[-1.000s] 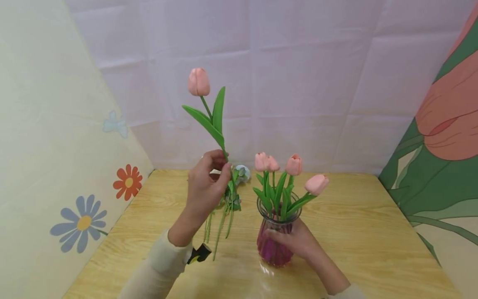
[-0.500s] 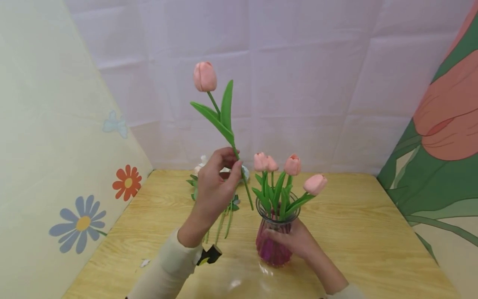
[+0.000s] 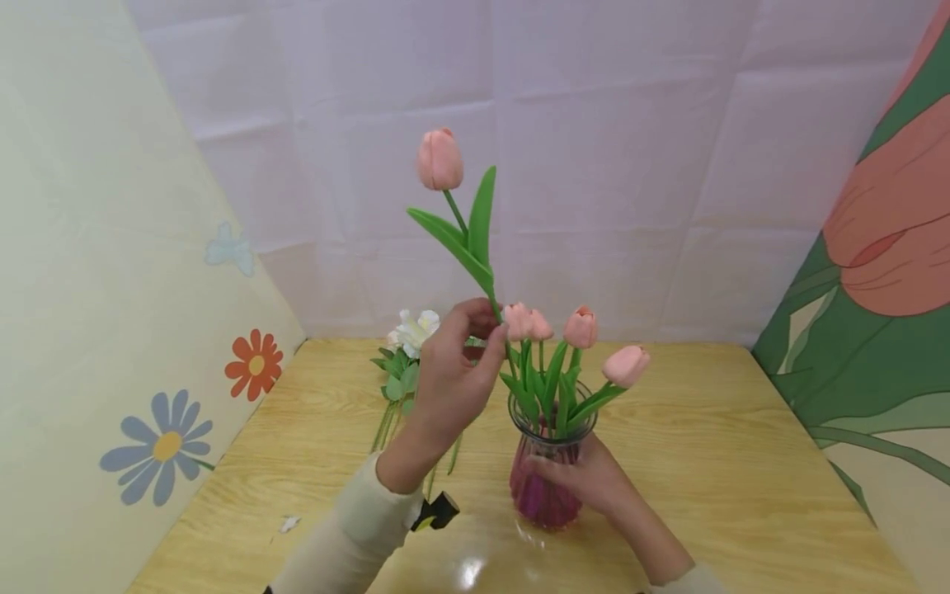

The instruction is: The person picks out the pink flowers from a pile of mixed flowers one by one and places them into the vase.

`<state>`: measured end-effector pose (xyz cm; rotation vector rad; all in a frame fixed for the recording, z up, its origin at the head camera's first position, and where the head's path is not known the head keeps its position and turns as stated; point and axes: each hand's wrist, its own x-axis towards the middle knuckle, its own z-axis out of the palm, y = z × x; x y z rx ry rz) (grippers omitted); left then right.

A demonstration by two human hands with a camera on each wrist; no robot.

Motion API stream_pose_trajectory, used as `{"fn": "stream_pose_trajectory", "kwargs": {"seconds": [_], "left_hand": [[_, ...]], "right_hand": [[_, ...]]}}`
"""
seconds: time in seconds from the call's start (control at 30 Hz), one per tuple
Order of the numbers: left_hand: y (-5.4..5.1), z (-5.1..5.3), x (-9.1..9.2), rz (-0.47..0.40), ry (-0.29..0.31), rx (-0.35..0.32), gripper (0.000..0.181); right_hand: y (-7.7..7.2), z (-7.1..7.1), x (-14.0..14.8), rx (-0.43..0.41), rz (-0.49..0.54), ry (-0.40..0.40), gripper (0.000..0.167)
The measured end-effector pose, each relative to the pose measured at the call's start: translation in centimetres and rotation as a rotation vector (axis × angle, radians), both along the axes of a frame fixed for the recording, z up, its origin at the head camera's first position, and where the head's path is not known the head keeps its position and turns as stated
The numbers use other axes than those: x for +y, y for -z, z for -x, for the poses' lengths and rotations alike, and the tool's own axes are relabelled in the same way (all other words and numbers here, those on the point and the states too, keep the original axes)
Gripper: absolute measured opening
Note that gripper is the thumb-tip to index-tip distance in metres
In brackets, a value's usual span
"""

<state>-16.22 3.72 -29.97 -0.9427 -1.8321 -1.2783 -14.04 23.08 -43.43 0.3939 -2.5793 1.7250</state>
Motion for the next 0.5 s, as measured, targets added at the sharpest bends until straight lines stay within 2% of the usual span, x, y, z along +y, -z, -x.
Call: {"fn": "stream_pose_trajectory", "kwargs": {"seconds": [0.37, 0.5], "left_hand": [[1.4, -0.2, 1.2, 0.102, -0.028, 0.072, 0.021], [2.0, -0.2, 1.5, 0.13, -0.017, 0.07, 0.02]], "right_hand": [[0.1, 0.2, 0.2, -0.022, 0.003, -0.024, 0.075], [0.1, 0.2, 0.2, -0.027, 0.009, -0.03, 0.075]]}}
